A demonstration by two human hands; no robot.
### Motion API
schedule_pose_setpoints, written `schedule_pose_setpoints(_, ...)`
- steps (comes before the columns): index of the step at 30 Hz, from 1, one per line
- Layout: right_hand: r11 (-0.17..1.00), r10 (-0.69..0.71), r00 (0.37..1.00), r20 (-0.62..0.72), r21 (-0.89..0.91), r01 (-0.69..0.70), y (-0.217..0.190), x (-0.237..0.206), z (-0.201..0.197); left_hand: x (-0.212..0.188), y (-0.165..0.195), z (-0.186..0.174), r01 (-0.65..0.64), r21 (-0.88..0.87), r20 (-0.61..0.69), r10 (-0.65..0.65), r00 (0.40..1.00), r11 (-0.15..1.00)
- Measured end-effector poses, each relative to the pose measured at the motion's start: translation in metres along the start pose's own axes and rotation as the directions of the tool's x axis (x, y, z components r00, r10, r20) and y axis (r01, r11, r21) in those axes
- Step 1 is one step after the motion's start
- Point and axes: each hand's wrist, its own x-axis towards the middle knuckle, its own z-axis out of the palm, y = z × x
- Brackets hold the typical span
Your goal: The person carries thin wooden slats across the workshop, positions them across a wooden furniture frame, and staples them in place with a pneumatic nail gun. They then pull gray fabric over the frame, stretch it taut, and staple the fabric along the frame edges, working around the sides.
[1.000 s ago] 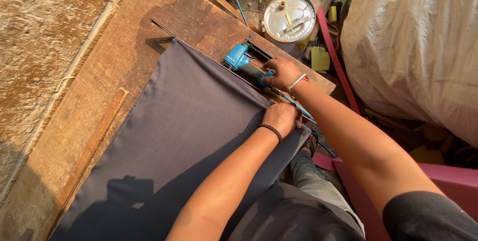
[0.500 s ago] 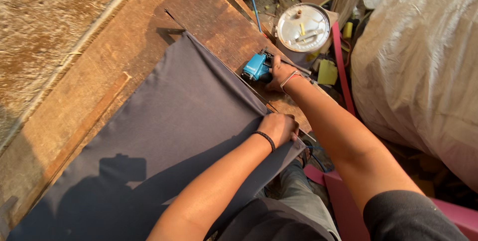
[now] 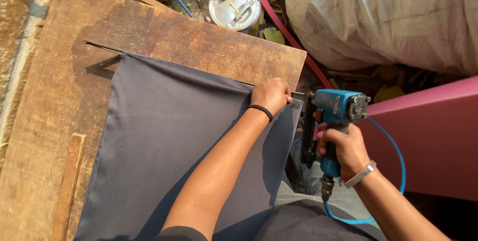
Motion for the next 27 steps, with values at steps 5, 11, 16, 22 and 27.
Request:
schedule_pose_setpoints(5, 0.998, 0.031, 0.996, -0.087, 0.062, -0.026, 0.031, -0.015, 0.023, 0.001, 0.0, 0.004, -0.05, -0.018, -0.039, 0.049, 0.998, 0.999)
schedule_pose_setpoints(11, 0.999, 0.015, 0.984, -0.178, 0.031, -0.01, 0.04, -0.007, 0.038, -0.005, 0.0, 0.002, -0.073, -0.004, -0.061, 0.073, 0.995, 0.997)
schedule_pose_setpoints(16, 0.999, -0.007, 0.987, -0.16, -0.037, 0.001, 0.034, -0.008, 0.048, -0.007, 0.003, -0.006, -0.038, 0.024, 0.05, 0.037, 0.998, 0.999)
schedule_pose_setpoints(22, 0.99, 0.081, 0.977, -0.199, -0.098, -0.102, 0.029, -0.001, 0.05, -0.009, 0.001, -0.003, -0.058, 0.031, -0.002, 0.058, 0.998, 0.998)
schedule_pose_setpoints(27, 0.99, 0.123, 0.974, -0.188, -0.049, -0.135, 0.028, -0.005, 0.05, -0.008, 0.0, 0.0, -0.063, -0.021, -0.013, 0.063, 0.998, 0.998)
